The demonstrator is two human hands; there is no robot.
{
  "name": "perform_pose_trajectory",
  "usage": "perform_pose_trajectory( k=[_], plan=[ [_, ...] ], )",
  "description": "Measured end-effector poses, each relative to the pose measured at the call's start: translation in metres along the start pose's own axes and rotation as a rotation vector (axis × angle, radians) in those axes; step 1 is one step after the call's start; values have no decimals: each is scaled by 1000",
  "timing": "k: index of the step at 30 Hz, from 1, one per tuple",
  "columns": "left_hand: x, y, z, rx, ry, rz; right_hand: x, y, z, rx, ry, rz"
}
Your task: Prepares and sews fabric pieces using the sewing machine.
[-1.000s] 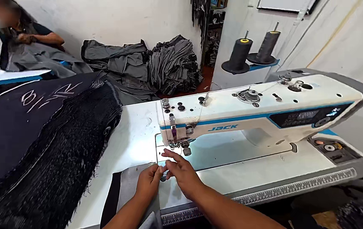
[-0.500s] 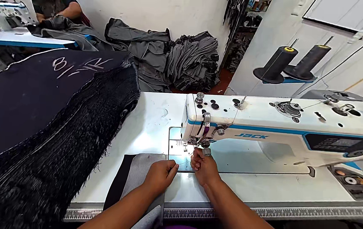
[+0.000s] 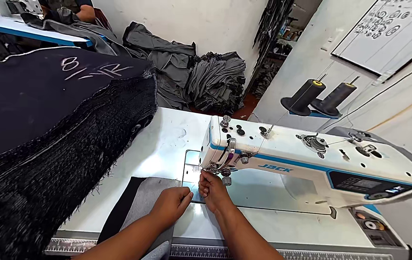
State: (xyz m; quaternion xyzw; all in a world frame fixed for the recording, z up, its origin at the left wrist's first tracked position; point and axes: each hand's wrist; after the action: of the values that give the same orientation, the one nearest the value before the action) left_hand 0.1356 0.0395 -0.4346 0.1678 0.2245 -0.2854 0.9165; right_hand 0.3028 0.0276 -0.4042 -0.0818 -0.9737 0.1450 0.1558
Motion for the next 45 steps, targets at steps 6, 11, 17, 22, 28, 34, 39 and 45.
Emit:
perform_pose_trajectory(
  k=[6, 11, 17, 22, 28, 34, 39, 45],
  plan=[
    [0, -1, 1, 2, 5, 0, -14, -5, 0, -122, -186, 143],
    [-1, -1, 5, -15, 5, -22, -45, -7, 1, -207, -441, 25],
    [1, 0, 4, -5, 7, -13, -52, -13, 10, -314, -467, 59],
    [5, -1, -1, 52, 27, 43, -42, -22, 14, -397, -720, 71],
    [7, 1, 3, 95, 74, 35, -39, 1, 2, -196, -456, 241],
    [4, 1, 8, 24, 74, 4, -32, 18, 1, -241, -589, 345],
    [0, -1, 9, 12, 101, -52, -22, 17, 1, -159, -442, 292],
    [0, -1, 9, 22, 124, -73, 3, -4, 12, -246, -299, 287]
  ],
)
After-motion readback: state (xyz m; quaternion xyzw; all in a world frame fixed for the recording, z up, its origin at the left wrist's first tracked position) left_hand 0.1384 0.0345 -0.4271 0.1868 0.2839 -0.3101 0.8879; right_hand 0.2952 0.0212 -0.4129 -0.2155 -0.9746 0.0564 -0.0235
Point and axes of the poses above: each hand's wrist, its own y-axis towards the middle knuckle, its own x-axis out of the palm, z = x × y, and after that the axes turned 12 degrees about -y, right-handed
